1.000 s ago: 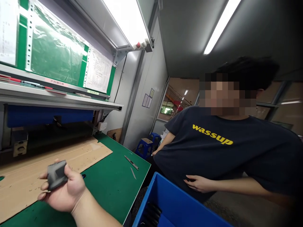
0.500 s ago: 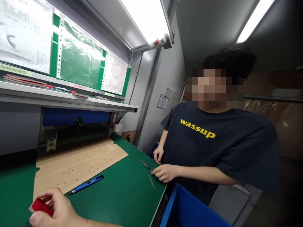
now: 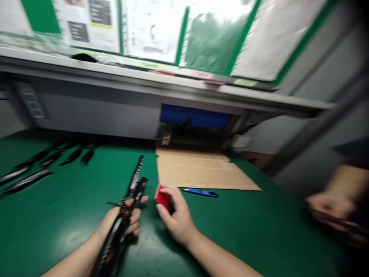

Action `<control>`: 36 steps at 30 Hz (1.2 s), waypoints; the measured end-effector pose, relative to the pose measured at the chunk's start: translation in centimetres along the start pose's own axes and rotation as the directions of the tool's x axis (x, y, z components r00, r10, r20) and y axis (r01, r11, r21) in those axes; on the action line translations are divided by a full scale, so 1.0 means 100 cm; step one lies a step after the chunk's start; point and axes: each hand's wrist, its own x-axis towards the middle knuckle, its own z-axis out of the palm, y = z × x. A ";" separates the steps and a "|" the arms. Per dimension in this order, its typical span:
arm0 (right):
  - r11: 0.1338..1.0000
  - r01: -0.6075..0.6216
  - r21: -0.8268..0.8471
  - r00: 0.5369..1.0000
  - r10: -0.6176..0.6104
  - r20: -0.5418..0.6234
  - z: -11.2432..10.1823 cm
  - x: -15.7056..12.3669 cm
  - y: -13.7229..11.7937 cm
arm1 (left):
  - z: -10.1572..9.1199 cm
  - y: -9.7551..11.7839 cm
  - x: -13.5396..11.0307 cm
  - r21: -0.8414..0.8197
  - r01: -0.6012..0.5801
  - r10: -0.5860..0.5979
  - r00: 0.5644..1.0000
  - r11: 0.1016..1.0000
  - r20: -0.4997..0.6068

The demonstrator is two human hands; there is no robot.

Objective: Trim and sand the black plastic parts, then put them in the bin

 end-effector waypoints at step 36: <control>0.833 0.469 -0.294 0.851 -0.336 0.404 0.003 0.003 -0.011 | 0.006 -0.003 -0.024 0.120 0.020 0.000 0.986 0.993 -0.168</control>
